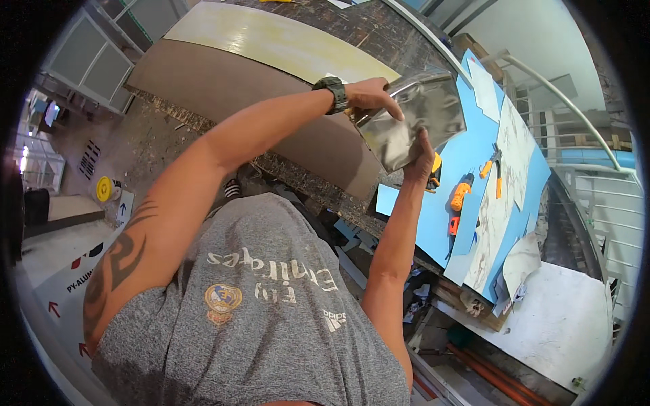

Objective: Apply adhesive from a container onto a large panel and spread it evenly using a plastic scraper tool.

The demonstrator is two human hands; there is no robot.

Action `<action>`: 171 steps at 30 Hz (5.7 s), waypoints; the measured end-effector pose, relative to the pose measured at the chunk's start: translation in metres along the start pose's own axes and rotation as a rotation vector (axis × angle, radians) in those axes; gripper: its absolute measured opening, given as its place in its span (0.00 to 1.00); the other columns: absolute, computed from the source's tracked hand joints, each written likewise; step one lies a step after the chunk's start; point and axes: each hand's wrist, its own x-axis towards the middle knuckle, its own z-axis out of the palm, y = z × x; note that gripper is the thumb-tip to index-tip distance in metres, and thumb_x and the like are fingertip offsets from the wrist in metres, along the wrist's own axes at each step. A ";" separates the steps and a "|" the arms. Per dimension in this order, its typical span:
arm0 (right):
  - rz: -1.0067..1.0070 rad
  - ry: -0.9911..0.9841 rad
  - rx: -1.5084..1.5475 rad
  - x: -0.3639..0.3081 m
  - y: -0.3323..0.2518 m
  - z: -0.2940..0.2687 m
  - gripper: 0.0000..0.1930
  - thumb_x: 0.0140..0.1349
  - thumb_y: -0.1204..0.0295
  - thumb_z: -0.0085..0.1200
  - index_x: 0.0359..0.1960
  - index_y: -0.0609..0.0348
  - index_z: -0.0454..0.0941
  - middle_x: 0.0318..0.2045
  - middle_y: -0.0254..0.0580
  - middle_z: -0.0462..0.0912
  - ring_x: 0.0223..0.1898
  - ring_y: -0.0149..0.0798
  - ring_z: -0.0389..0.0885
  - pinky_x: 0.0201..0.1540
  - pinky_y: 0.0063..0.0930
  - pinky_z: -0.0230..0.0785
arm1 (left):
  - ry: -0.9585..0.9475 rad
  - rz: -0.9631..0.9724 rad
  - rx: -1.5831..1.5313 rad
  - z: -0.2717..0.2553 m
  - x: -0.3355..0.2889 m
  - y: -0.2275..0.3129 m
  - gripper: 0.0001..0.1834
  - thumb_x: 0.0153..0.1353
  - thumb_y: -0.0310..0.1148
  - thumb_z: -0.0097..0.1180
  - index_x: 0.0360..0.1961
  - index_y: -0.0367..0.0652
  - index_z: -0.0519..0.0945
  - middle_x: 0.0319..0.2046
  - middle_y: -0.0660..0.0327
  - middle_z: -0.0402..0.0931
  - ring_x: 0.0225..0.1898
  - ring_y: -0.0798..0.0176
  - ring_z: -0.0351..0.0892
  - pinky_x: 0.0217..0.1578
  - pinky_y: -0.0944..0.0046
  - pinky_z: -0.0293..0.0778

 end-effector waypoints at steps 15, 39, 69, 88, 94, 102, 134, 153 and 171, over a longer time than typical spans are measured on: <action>0.003 0.000 -0.134 0.001 -0.020 0.008 0.11 0.68 0.67 0.61 0.46 0.60 0.86 0.35 0.33 0.88 0.31 0.29 0.82 0.37 0.20 0.70 | 0.080 0.064 0.006 -0.009 -0.026 0.018 0.27 0.35 0.51 0.77 0.19 0.35 0.82 0.19 0.59 0.76 0.19 0.60 0.71 0.25 0.61 0.73; -0.128 -0.057 -0.065 0.011 -0.039 0.026 0.11 0.71 0.62 0.58 0.45 0.54 0.86 0.34 0.29 0.89 0.29 0.24 0.82 0.33 0.18 0.71 | 0.149 0.077 -0.015 0.002 -0.027 0.024 0.32 0.30 0.51 0.78 0.27 0.33 0.84 0.25 0.55 0.82 0.24 0.56 0.78 0.30 0.60 0.79; 0.034 0.050 -0.007 -0.025 0.059 -0.090 0.14 0.70 0.64 0.58 0.50 0.60 0.83 0.47 0.37 0.88 0.45 0.33 0.85 0.57 0.32 0.73 | 0.027 -0.098 -0.140 0.083 -0.035 -0.091 0.33 0.32 0.47 0.80 0.32 0.31 0.79 0.30 0.52 0.81 0.27 0.54 0.77 0.32 0.58 0.80; -0.012 0.005 -0.175 0.040 0.029 -0.057 0.13 0.71 0.59 0.56 0.45 0.55 0.84 0.39 0.34 0.87 0.42 0.32 0.82 0.54 0.28 0.71 | 0.132 -0.100 -0.124 0.067 0.036 -0.079 0.43 0.32 0.46 0.81 0.46 0.29 0.74 0.36 0.46 0.83 0.31 0.48 0.84 0.32 0.54 0.83; -0.028 -0.027 -0.152 0.062 0.025 -0.071 0.18 0.72 0.59 0.54 0.52 0.61 0.81 0.48 0.43 0.86 0.48 0.39 0.83 0.58 0.32 0.70 | 0.068 -0.117 -0.142 0.062 0.052 -0.076 0.42 0.31 0.46 0.81 0.44 0.30 0.76 0.35 0.47 0.83 0.32 0.48 0.84 0.34 0.54 0.83; -0.030 -0.018 -0.193 0.064 0.022 -0.041 0.11 0.70 0.59 0.59 0.43 0.52 0.84 0.38 0.30 0.85 0.42 0.30 0.81 0.56 0.29 0.68 | 0.074 -0.115 -0.144 0.050 0.060 -0.074 0.41 0.30 0.46 0.82 0.43 0.30 0.77 0.34 0.48 0.83 0.32 0.49 0.84 0.35 0.54 0.83; -0.031 -0.030 -0.180 0.167 0.012 -0.099 0.12 0.68 0.60 0.61 0.44 0.54 0.87 0.38 0.28 0.89 0.41 0.25 0.83 0.50 0.16 0.66 | 0.126 -0.065 -0.139 0.033 0.110 -0.080 0.31 0.30 0.48 0.80 0.29 0.34 0.82 0.27 0.52 0.84 0.26 0.50 0.83 0.33 0.56 0.82; -0.012 -0.048 -0.116 0.114 0.028 -0.040 0.10 0.69 0.65 0.60 0.43 0.57 0.87 0.38 0.30 0.89 0.38 0.22 0.83 0.43 0.11 0.68 | 0.189 -0.069 -0.138 0.018 0.056 -0.084 0.32 0.30 0.49 0.80 0.31 0.35 0.82 0.27 0.53 0.84 0.27 0.53 0.82 0.34 0.57 0.81; -0.175 0.027 -0.254 0.004 -0.010 0.019 0.10 0.70 0.63 0.58 0.44 0.54 0.85 0.38 0.34 0.88 0.37 0.27 0.83 0.39 0.21 0.72 | 0.047 0.087 -0.165 -0.004 -0.032 -0.037 0.34 0.28 0.51 0.80 0.32 0.35 0.83 0.28 0.53 0.85 0.26 0.52 0.82 0.33 0.58 0.81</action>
